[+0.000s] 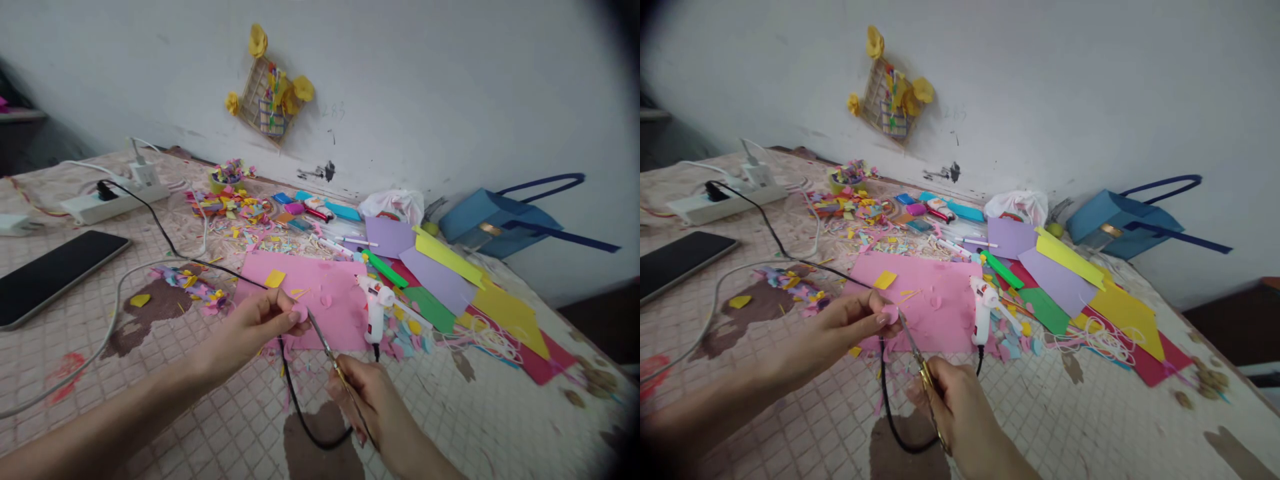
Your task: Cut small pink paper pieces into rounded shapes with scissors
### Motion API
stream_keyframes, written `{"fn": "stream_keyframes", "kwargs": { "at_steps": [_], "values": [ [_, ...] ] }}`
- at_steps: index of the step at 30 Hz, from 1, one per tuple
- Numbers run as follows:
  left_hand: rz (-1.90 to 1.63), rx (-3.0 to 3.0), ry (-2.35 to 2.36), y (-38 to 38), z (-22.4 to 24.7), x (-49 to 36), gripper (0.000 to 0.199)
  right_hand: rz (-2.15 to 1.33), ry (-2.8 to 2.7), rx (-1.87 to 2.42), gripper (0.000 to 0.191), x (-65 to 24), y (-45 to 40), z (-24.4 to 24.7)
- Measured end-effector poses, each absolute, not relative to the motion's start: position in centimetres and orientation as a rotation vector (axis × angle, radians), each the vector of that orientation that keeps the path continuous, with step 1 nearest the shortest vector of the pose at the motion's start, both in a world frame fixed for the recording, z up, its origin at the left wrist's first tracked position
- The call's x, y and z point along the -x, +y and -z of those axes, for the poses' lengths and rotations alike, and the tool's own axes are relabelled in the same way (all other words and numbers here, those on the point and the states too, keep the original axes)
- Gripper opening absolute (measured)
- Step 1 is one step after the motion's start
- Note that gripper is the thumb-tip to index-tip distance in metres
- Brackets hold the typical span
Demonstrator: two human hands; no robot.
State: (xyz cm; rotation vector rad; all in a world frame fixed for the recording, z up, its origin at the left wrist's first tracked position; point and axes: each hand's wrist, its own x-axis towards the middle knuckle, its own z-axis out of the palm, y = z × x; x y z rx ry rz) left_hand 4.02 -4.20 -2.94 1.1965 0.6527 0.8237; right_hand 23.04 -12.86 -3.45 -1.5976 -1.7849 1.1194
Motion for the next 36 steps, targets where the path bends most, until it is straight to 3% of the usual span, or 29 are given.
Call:
{"fn": "stream_keyframes", "kwargs": {
  "at_steps": [22, 36],
  "values": [
    [-0.656, -1.258, 0.553, -3.8, 1.8, -3.7, 0.014, -1.224, -1.818, 1.558, 0.037, -24.6, -13.5, 3.0],
    [-0.6, -1.241, 0.53, -3.8, 1.7, -3.6, 0.013, -1.232, -1.857, 1.531, 0.05, -24.5, -13.2, 2.4]
  ]
}}
